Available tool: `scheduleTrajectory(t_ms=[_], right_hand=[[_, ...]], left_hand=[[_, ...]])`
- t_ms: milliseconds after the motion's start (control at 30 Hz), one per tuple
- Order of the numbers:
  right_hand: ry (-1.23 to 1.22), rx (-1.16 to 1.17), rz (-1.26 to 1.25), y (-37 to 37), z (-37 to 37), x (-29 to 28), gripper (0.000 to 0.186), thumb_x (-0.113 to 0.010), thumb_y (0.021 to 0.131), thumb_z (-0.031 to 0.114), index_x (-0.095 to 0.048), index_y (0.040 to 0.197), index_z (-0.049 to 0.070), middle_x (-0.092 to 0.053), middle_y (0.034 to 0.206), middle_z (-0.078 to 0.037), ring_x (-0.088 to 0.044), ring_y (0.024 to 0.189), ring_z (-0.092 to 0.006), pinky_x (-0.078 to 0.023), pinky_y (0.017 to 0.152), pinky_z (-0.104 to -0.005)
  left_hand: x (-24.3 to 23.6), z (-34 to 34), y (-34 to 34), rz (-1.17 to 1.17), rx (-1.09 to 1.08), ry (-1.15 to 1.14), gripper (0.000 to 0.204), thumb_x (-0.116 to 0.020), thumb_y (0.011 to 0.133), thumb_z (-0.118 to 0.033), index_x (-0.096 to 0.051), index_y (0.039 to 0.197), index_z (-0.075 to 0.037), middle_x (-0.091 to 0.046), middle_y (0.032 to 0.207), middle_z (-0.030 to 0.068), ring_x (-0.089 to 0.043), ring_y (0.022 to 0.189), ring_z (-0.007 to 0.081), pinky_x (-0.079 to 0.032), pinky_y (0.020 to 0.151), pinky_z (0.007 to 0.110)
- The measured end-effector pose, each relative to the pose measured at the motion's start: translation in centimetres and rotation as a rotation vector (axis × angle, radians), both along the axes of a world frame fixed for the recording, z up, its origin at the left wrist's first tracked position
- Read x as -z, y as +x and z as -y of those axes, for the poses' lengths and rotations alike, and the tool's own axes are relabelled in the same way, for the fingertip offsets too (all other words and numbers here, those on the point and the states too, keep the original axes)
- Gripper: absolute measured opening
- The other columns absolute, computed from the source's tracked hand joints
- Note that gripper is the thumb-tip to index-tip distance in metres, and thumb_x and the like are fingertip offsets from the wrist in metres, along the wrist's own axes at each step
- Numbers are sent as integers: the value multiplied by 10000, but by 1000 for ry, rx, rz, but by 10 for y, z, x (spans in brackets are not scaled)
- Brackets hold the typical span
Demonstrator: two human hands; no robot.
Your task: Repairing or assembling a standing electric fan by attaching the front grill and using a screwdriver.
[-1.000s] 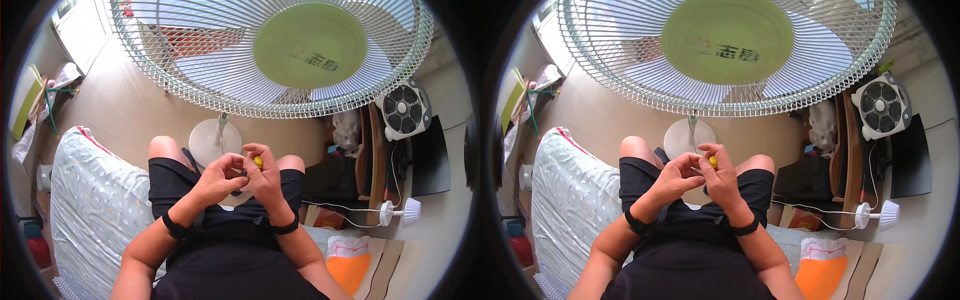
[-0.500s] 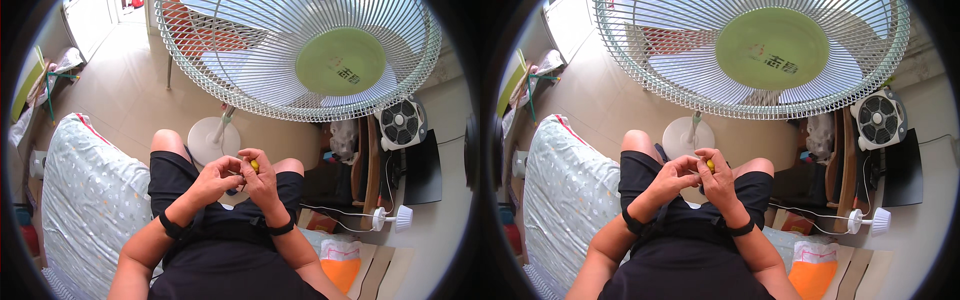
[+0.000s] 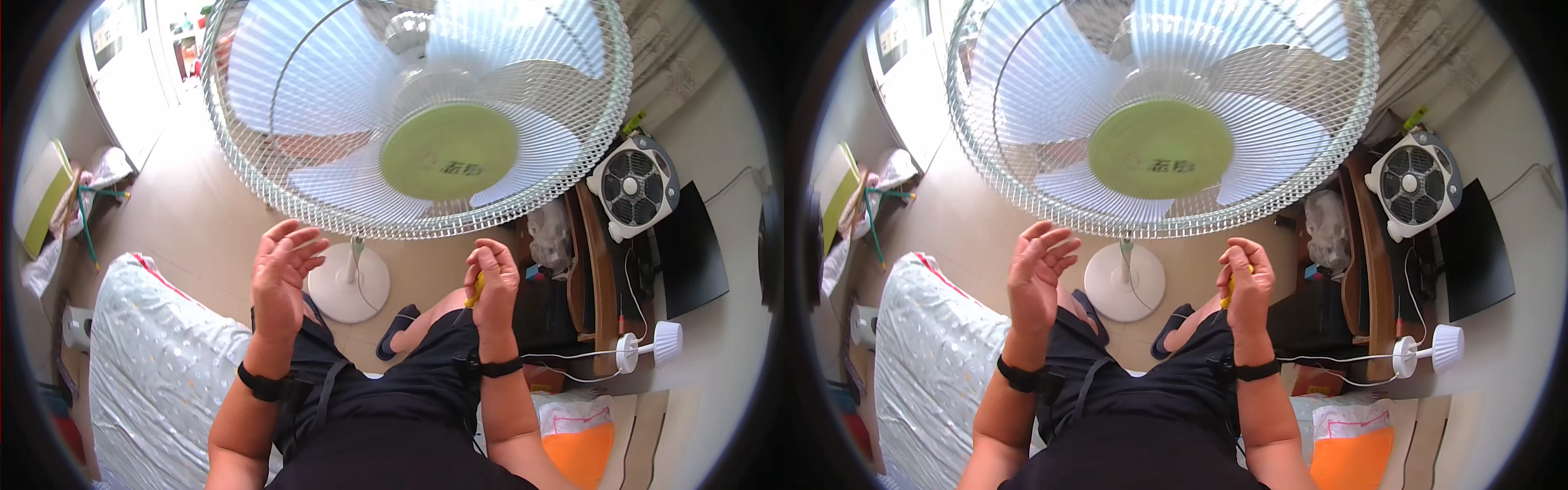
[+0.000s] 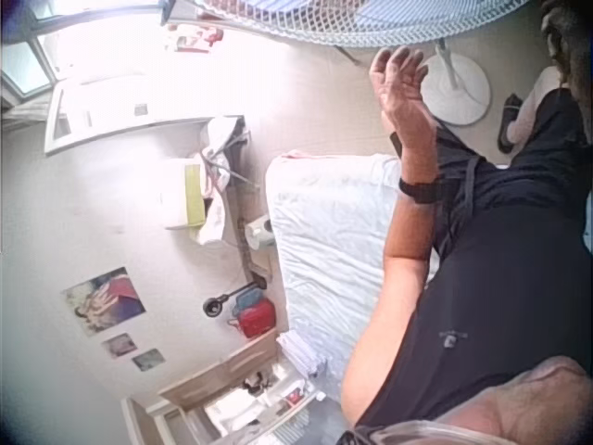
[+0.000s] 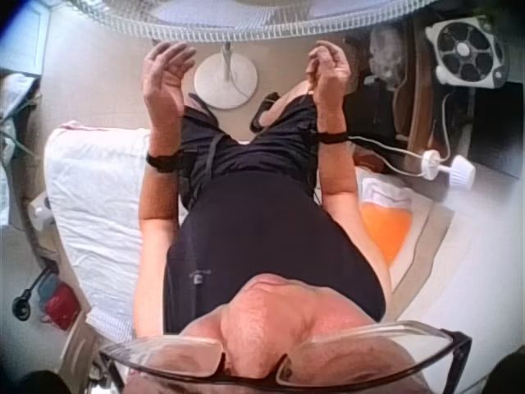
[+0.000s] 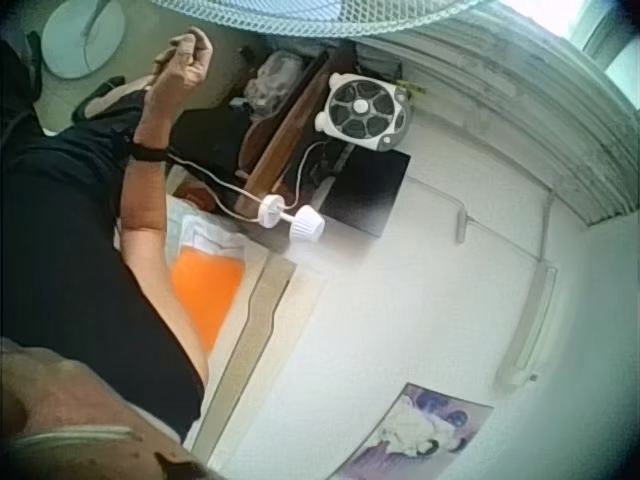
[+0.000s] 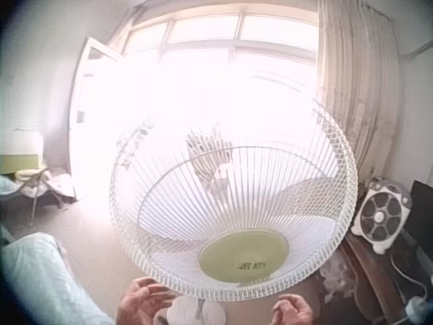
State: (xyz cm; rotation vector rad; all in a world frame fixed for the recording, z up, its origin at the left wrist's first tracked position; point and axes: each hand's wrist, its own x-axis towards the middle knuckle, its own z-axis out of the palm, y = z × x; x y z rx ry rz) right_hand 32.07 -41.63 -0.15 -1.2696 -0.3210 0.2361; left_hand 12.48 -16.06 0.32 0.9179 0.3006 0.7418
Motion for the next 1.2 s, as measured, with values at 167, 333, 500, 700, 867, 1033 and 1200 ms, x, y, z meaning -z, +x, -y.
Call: scheduleTrajectory(t_ms=[167, 333, 500, 700, 867, 1033, 1200], right_hand=[[128, 16, 3, 29, 6, -36, 232, -625, 1071, 206, -626, 1233, 40, -707, 907, -64, -586, 555, -75, -422, 430, -199], [185, -67, -44, 46, 1, -40, 311, -618, 1074, 261, -585, 1285, 35, -634, 688, -55, -541, 481, -96, -415, 422, -213], [203, -80, -40, 53, 8, -49, 209, -606, 1080, 289, -533, 1029, 101, -560, 602, -81, -506, 444, -141, -393, 401, -248], [196, -24, 30, 61, 8, -56, 380, -611, 1084, 385, -591, 1260, 49, -597, 642, -66, -502, 453, -116, -402, 427, -234], [143, 6, 154, 70, 11, -58, 620, -624, 1066, 473, -553, 1479, 17, -707, 1197, -35, -640, 718, -63, -404, 457, -187], [121, 26, 200, 70, 14, -77, 637, -606, 1063, 520, -574, 1468, 29, -729, 1185, -31, -651, 708, -59, -405, 457, -184], [115, -1, 191, 62, 14, -84, 682, -599, 1056, 552, -544, 1486, 25, -733, 1171, -30, -652, 687, -51, -401, 445, -170]], left_hand=[[-17, 2, 10, 226, 27, -46, 719, -569, 1049, -429, -296, 1582, -31, -504, 1491, 215, -547, 1338, 315, -478, 1071, 428], [-15, 11, 18, 233, 69, -24, 968, -539, 1029, -630, -100, 1659, -42, -353, 1559, 227, -481, 1335, 356, -451, 1089, 513], [-32, 5, 26, 291, 22, 41, 787, -506, 1038, -672, -349, 1537, -85, -480, 1478, 162, -500, 1338, 321, -424, 1112, 503], [-41, -41, 22, 235, -160, 95, 894, -418, 1047, -714, -265, 1618, -43, -293, 1674, 143, -281, 1532, 346, -182, 1257, 537], [-104, -47, 30, 345, -247, 280, 770, -333, 1120, -613, -330, 1609, -18, -366, 1647, 128, -330, 1510, 289, -178, 1278, 457], [-124, -73, 39, 272, -330, 167, 683, -371, 1139, -531, -385, 1591, -20, -442, 1606, 127, -420, 1452, 301, -276, 1243, 445], [-135, -65, 36, 327, -144, 103, 609, -403, 1141, -461, -429, 1572, -32, -473, 1581, 133, -463, 1415, 304, -354, 1197, 459]])
